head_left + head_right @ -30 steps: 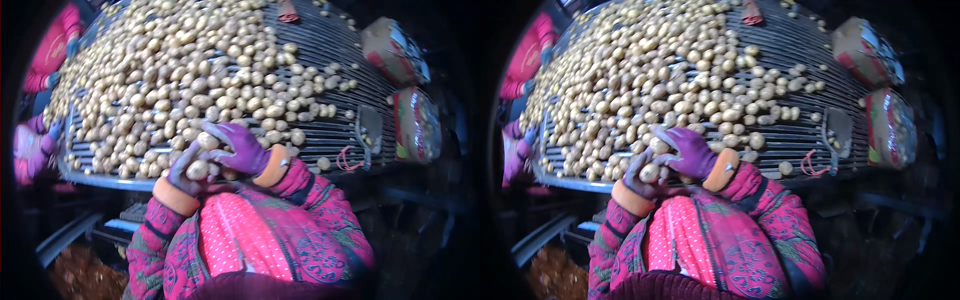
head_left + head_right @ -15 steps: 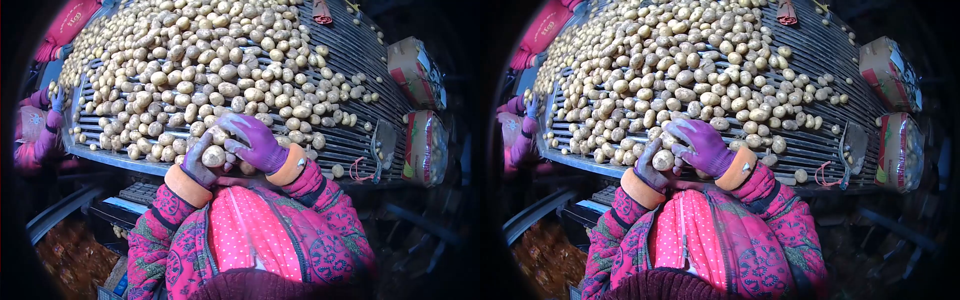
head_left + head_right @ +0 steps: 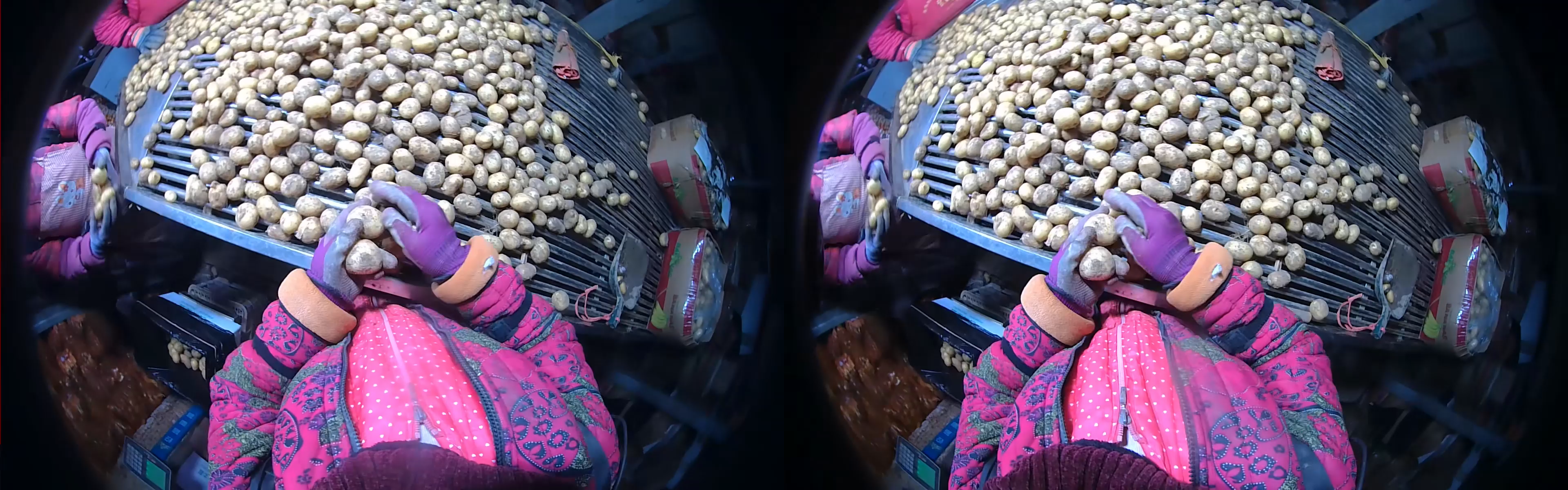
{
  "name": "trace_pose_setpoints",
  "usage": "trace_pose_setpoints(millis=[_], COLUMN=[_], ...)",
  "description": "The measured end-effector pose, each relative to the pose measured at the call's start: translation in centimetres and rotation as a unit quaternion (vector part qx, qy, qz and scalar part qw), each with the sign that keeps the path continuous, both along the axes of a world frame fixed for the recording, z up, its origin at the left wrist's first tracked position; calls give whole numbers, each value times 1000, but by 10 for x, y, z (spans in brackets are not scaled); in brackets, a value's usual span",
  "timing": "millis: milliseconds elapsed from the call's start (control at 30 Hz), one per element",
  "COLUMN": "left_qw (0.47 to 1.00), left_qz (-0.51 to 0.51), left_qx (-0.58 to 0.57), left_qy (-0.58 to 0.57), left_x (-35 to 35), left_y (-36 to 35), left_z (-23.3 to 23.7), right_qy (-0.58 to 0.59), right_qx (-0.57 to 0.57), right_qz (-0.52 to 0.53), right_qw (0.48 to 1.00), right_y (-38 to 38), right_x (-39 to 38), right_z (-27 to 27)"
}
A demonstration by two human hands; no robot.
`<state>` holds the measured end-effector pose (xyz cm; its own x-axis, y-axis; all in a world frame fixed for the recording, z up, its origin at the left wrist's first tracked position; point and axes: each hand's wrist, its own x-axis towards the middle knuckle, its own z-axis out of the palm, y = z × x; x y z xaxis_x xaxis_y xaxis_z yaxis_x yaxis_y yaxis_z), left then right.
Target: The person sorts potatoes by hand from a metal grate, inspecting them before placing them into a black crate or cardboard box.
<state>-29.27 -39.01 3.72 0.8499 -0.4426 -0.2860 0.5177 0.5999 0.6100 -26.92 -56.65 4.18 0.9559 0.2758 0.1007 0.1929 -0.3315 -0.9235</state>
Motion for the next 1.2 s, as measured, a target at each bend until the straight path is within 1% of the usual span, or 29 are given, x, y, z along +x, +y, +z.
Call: trace_pose_setpoints(millis=[67, 167, 200, 233, 267, 300, 333, 367, 400, 433, 500, 533, 567, 600, 633, 667, 700, 767, 800, 833, 900, 933, 967, 1033, 1067, 1100, 1133, 1167, 1200], left_qw=[991, 997, 910, 892, 872, 850, 967, 991, 976, 881, 849, 838, 857, 874, 978, 989, 989, 976, 984, 979, 963, 957, 952, 935, 922, 908, 895, 877, 843], left_qz=[9, 52, 122, 116, 111, 107, 111, 107, 88, 105, 115, 119, 114, 110, 75, 95, 98, 147, 132, 170, 243, 258, 274, 329, 347, 380, 402, 429, 474], left_qx=[108, 58, 285, 319, 352, 384, 174, -55, 156, 374, 388, 392, 384, 376, 162, -42, -42, -42, -58, 27, 107, 110, 113, 73, 100, 98, 87, 80, 88], left_qy=[-80, -11, -274, -298, -321, -344, -151, 55, -127, -271, -339, -362, -324, -287, -112, 108, 107, 157, 101, 109, 56, 68, 81, 113, 143, 145, 173, 199, 239], left_x=[-5, -4, -3, -5, -7, -9, -10, -11, -13, -13, -18, -19, -21, -22, -21, -20, -20, -20, -20, -23, -37, -47, -61, -102, -126, -154, -176, -202, -216], left_y=[2, 7, 11, 9, 7, 6, 4, 5, 7, 8, 9, 9, 9, 10, 13, 15, 18, 27, 40, 55, 91, 113, 138, 188, 208, 228, 240, 258, 261], left_z=[0, -19, -42, -38, -35, -31, -25, -23, -29, -25, -13, -11, -20, -29, -17, -4, 1, 5, 2, 3, 0, 1, 0, -31, -37, -59, -75, -81, -73], right_qy=[-22, -28, -64, -99, -116, -117, -109, -102, -109, -107, -105, -103, -104, -106, -109, -80, -28, -144, -152, -159, -154, -118, -94, -78, -69, -60, -67, -74, -49], right_qx=[-3, -5, -23, -40, -72, -72, -91, -110, -81, -82, -26, -38, -38, -28, -17, 41, 72, -59, -86, -112, -157, -154, -141, -168, -185, -198, -234, -264, -223], right_qz=[-4, 3, 21, 38, 49, 51, 52, 57, 58, 59, 20, 6, 6, -19, -43, -78, -128, -131, -138, -144, -147, -149, -151, -151, -153, -152, -148, -139, -132], right_qw=[1000, 1000, 997, 993, 989, 989, 988, 987, 989, 989, 994, 994, 994, 994, 993, 993, 989, 979, 975, 970, 964, 970, 974, 971, 968, 966, 959, 952, 965], right_y=[1, 6, 13, 20, 29, 35, 39, 42, 43, 43, 44, 43, 41, 38, 33, 26, 18, -8, -18, -28, -55, -66, -78, -90, -96, -102, -103, -103, -110], right_x=[-2, -7, -9, -13, -16, -19, -22, -22, -19, -19, -18, -18, -18, -15, -12, -8, -5, 2, 3, 1, -3, -7, -11, -17, -19, -21, -23, -23, -20], right_z=[0, 7, 15, 21, 24, 23, 20, 16, 11, 8, 5, 7, 6, 4, 0, -8, -15, -9, -6, -5, -18, -24, -35, -38, -41, -46, -43, -40, -48])
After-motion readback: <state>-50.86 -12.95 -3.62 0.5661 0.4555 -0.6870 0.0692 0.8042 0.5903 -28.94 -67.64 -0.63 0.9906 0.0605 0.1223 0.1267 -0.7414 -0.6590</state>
